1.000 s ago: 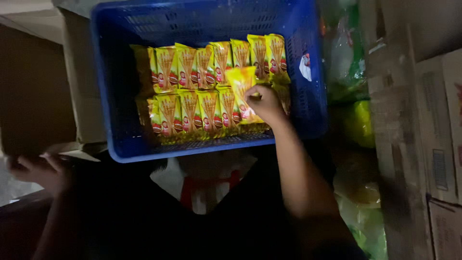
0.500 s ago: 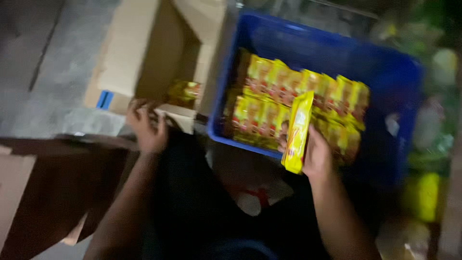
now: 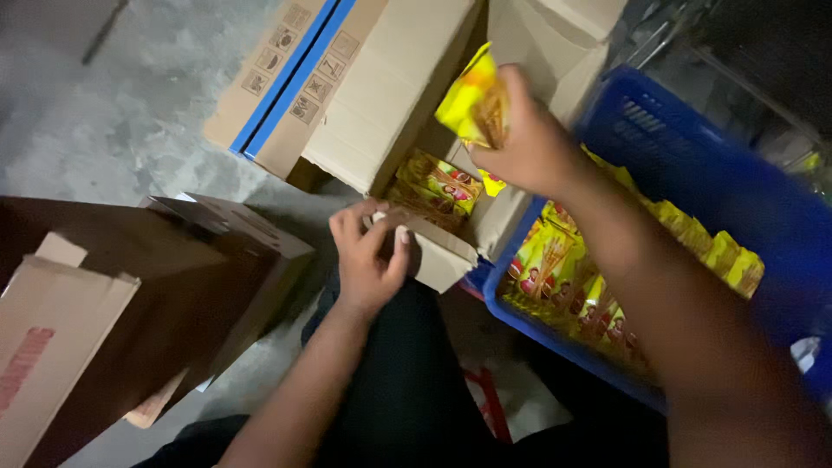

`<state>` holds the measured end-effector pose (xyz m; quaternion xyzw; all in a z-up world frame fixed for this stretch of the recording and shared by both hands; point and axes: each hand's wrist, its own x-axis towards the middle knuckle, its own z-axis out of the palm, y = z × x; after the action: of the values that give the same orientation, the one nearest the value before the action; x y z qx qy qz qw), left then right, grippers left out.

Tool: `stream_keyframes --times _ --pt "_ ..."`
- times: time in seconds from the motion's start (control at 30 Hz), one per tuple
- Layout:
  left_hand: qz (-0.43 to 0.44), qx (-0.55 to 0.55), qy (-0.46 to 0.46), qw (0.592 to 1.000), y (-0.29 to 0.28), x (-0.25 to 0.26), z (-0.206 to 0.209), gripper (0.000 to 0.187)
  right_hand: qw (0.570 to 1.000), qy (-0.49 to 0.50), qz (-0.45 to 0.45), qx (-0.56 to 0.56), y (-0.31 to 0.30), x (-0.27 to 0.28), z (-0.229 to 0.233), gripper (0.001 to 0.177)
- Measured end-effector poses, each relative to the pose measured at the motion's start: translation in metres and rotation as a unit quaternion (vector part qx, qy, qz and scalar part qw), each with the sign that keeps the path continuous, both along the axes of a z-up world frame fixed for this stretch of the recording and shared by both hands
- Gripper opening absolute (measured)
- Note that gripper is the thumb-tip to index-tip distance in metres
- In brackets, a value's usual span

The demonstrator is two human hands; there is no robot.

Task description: The person picks up yellow packets of snack sticks from a blue plastic crate and places them into an open cardboard box.

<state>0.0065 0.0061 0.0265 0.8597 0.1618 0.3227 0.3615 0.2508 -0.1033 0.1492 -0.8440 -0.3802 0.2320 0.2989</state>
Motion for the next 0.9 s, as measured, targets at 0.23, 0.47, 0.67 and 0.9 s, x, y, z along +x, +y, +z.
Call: stream_keyframes --times 0.23,0.47,0.67,0.9 --pt "-0.012 -0.044 0.022 0.999 -0.004 -0.001 -0.011 0.018 0.917 -0.094 0.236 -0.309 0.058 0.058 -0.139 0.068" --pt "-0.01 -0.061 0.02 0.998 -0.004 0.004 -0.008 0.02 0.685 -0.249 0.47 -0.498 0.085 0.065 -0.215 0.039" --pt "-0.022 -0.067 0.023 0.997 -0.001 0.009 -0.003 0.018 0.786 -0.142 0.349 -0.49 0.082 0.059 -0.245 0.037" --pt "-0.014 -0.044 0.018 0.999 -0.003 0.009 -0.006 0.019 0.839 -0.106 0.174 -0.504 0.073 0.049 -0.23 0.034"
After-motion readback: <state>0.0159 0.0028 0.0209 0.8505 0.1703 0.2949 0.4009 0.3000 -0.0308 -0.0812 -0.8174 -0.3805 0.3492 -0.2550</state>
